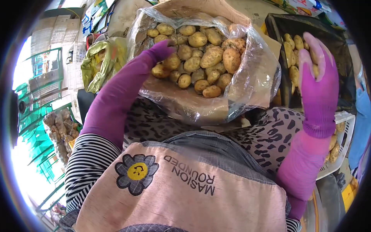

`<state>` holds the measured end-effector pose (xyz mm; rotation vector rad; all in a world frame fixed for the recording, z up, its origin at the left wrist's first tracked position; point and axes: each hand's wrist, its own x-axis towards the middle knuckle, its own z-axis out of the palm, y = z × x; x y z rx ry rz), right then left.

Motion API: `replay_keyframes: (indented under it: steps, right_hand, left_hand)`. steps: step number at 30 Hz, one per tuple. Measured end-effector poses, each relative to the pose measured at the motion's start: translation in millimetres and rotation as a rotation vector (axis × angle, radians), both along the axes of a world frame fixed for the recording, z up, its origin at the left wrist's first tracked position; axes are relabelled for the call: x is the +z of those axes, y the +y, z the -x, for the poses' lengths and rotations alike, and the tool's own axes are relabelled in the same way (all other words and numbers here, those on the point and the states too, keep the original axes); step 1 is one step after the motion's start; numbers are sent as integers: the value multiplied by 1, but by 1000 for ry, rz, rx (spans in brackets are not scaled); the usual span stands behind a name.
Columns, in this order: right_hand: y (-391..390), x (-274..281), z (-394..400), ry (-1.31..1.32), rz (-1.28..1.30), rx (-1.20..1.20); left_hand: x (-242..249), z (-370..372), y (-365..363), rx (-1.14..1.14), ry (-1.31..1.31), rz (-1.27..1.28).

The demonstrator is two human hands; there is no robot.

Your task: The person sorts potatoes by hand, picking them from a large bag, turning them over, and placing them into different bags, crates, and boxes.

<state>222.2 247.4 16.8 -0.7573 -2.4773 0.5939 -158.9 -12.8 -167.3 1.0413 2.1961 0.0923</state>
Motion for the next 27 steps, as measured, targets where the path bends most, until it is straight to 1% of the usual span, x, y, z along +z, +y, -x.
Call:
replay_keyframes:
  steps: [1,2,3,4,5,8,10,12,14,16,18,19,21,22,23,24,25,27]
  right_hand:
    - [-11,3,13,16,-39,65]
    - [-21,6,25,35,-79,134]
    - [-27,5,34,-27,-42,164]
    - [-34,2,42,-86,-7,191]
    - [-37,0,46,-145,24,214]
    - [-35,-12,51,-179,135,284]
    - [-33,-18,49,-239,162,283]
    - [-34,-21,45,-269,209,260]
    - [-39,-29,43,-248,236,308]
    - [-50,-34,44,-192,288,365]
    - [-68,-33,55,-103,361,433]
    - [-76,-27,62,-99,433,512]
    - [-97,-27,69,84,495,575]
    - [-106,-32,69,171,528,608]
    - [-111,-39,69,239,632,611]
    - [-111,-39,67,237,665,623]
    - [-109,-38,64,233,700,633]
    - [-108,-37,60,233,748,628]
  left_hand:
    - [-20,11,-15,-7,-6,59]
    - [-32,1,-23,-80,81,129]
    - [-35,-17,-35,-155,173,197]
    - [-32,-33,-42,-234,269,260]
    - [-9,-51,-22,-172,241,463]
    - [-20,-41,-23,-109,222,356]
    - [-6,-14,-20,-271,-65,256]
    - [11,-9,-13,-6,-565,101]
    - [48,-26,-5,726,-1237,-115]
    - [73,-34,5,578,-1380,-146]
    - [108,-61,17,547,-1460,-275]
    - [120,-76,19,530,-1501,-340]
    - [128,-92,21,371,-1202,-393]
    - [132,-105,18,304,-1061,-485]
    - [137,-117,14,244,-898,-566]
    - [141,-130,11,198,-727,-635]
    - [141,-132,14,208,-759,-635]
    - [157,-149,15,412,-923,-617]
